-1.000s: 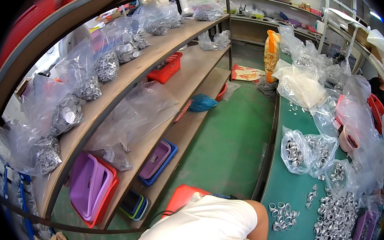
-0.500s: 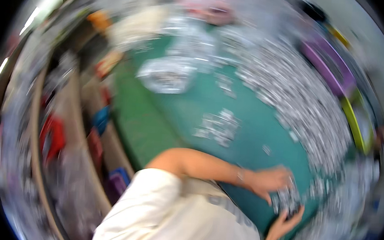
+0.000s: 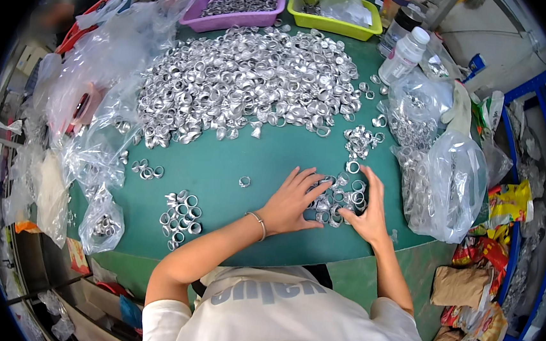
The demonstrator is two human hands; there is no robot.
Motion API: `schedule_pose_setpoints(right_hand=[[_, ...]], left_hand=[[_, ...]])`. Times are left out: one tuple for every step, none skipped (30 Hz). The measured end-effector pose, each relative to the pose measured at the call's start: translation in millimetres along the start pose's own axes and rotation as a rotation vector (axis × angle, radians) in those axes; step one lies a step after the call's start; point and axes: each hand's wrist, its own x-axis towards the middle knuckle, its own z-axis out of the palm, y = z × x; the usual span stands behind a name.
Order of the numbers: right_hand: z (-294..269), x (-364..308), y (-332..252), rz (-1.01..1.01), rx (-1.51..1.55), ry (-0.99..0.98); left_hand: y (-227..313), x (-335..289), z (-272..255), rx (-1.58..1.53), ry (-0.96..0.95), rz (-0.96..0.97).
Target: The person sorts through a pile of metal rings on a green table by hand, picking them up to inspect them and placing them into different plastic bags and containers.
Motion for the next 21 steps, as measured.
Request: schedule_pose_setpoints(right_hand=[[1,3,2,-0.036,0.012,-0.024],[2,4,5,-0.067,-0.125,-0.084],[2,3,5,-0.034,-0.065,-0.105],[2,2,4,-0.002,-0.004,-0.125],[4,2,4,0.027,0.06,-0.145],[2,1,1,0.079,0.08,-0.117],[1,4,-2,0.021,0.053,-0.102],[0,9,-4,-0.033,0.026,-0.09],[-1,13,-4,-0.088,-0.001,-0.078],[-1,14,-3,-0.061,-0.002,-0.136],[-1,14,-2,-0.072,0.01,-0.15],[-1,14,0,-0.082,0.023,-0.163],[-1,12,1,-0.093,0.035,-0.177],[-2,10,1,-0.086,0.016,-0.172],[-4,8,-1,-0.079,-0.002,-0.168],[-6,6,-2,-0.072,-0.021,-0.164],[-7,5,-2,-0.102,-0.046,-0.142],[-7,6,-2,-0.132,-0.071,-0.119],[-8,7,-2,-0.162,-0.096,-0.097],[-6,9,-4,-0.149,-0.103,-0.1],[-2,12,-9,-0.135,-0.11,-0.102]], left_hand=[[1,0,1,0.009,-0.003,-0.001],[0,0,1,0.019,-0.002,-0.005],[0,1,1,0.028,-0.001,-0.009],[1,1,0,-0.034,0.018,-0.017],[1,2,-3,-0.091,0.037,-0.028],[1,3,-7,-0.148,0.056,-0.039],[3,6,-10,-0.091,0.059,-0.043],[5,8,-11,-0.037,0.061,-0.049],[7,10,-11,0.017,0.063,-0.054],[6,11,-9,0.019,0.033,-0.029],[4,12,-7,0.025,0.006,-0.005],[2,11,-5,0.03,-0.021,0.018],[0,8,-2,0.006,-0.02,0.013],[-2,5,0,-0.018,-0.018,0.007],[-3,3,2,-0.043,-0.016,0.001],[-3,1,3,-0.047,-0.013,-0.023],[1,1,0,-0.051,-0.011,-0.047],[3,0,-1,-0.055,-0.008,-0.071],[3,-1,-2,-0.052,-0.005,-0.063],[2,-2,-3,-0.046,-0.001,-0.054],[2,-2,-4,-0.041,0.003,-0.046]])
